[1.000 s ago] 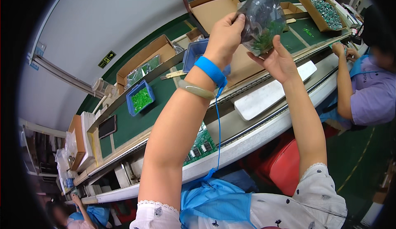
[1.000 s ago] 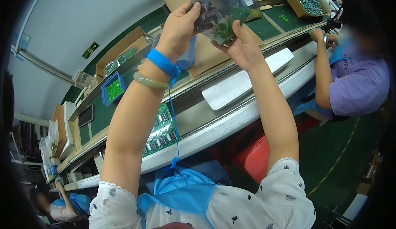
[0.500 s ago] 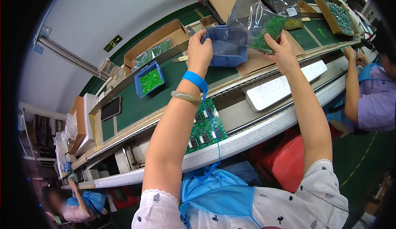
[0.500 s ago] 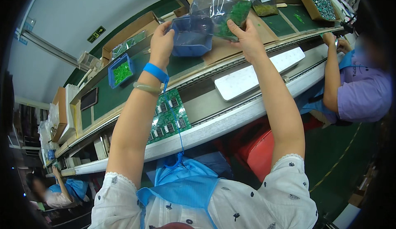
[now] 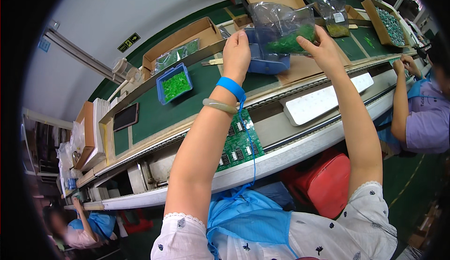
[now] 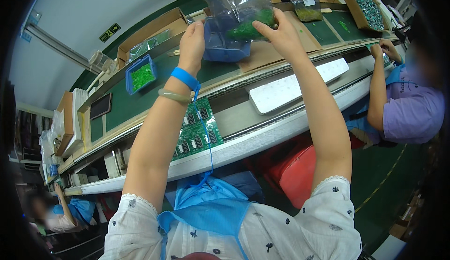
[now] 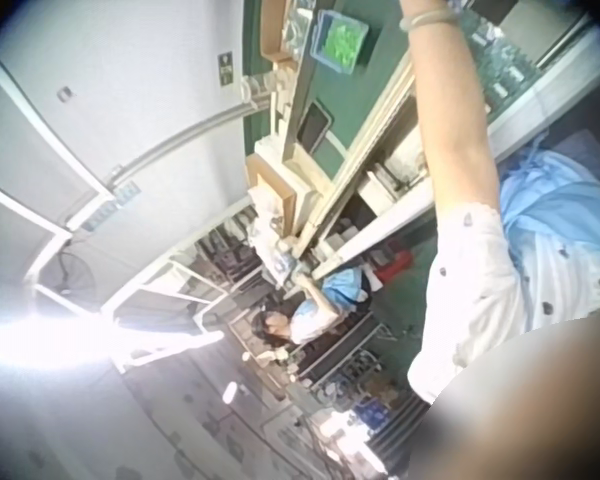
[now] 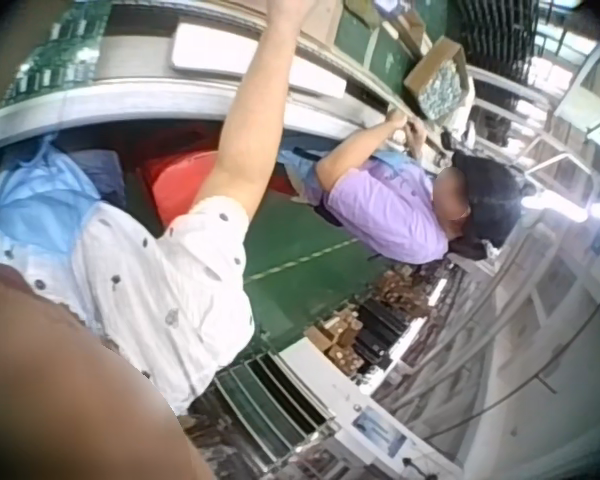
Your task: Assembling components onto printed circuit boards at an industrial workstation.
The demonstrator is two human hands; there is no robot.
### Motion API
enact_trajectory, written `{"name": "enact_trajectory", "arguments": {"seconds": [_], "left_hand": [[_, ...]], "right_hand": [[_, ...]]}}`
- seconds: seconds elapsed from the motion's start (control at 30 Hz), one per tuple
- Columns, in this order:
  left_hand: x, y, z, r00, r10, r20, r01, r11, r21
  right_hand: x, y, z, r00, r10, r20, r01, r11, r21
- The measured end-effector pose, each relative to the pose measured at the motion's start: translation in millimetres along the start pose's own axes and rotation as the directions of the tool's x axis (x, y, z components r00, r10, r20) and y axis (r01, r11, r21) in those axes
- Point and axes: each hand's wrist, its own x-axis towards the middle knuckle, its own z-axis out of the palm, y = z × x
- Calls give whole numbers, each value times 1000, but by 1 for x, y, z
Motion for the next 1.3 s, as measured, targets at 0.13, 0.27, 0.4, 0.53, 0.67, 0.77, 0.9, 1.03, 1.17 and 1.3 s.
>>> {"name": "enact_trajectory", "arguments": {"seconds": [0.13, 0.27, 0.4, 0.53, 0.67, 0.77, 0.9, 1.03, 1.17, 1.3], "left_hand": [[-1, 2, 1, 1000, 4, 8, -5, 1000, 26], [-1, 4, -1, 1000, 14, 24, -15, 1000, 11], [-1, 3, -2, 1000, 10, 24, -11, 1000, 15], [-2, 3, -2, 1000, 2, 15, -3, 1000, 15], [-1, 2, -3, 1000, 4, 7, -4, 1000, -2], [0, -2, -7, 1000, 9, 10, -9, 1000, 17], [-5, -1, -9, 1000, -7, -10, 8, 999, 53], [-13, 3, -22, 991, -133, 9, 124, 945, 301], [-20, 8, -32, 988, -147, 45, 113, 893, 435], [-30, 32, -28, 931, -324, 167, 251, 902, 351]], "right_hand": [[6, -4, 4, 995, -95, 16, 96, 992, -77], [11, -21, 7, 983, -181, 36, 184, 953, -241], [18, -33, 10, 961, -271, 61, 271, 868, -415], [22, -51, 11, 965, -240, 107, 262, 841, -473], [25, -65, 12, 965, -237, 111, 257, 777, -575], [23, -74, 13, 970, -213, 115, 239, 778, -581], [26, -58, 8, 916, -393, 73, 355, 715, -602], [22, -56, 5, 927, -372, 47, 322, 726, -608], [20, -51, 6, 943, -328, 51, 302, 786, -539], [19, -44, -4, 957, -290, -7, 263, 878, -401]]}}
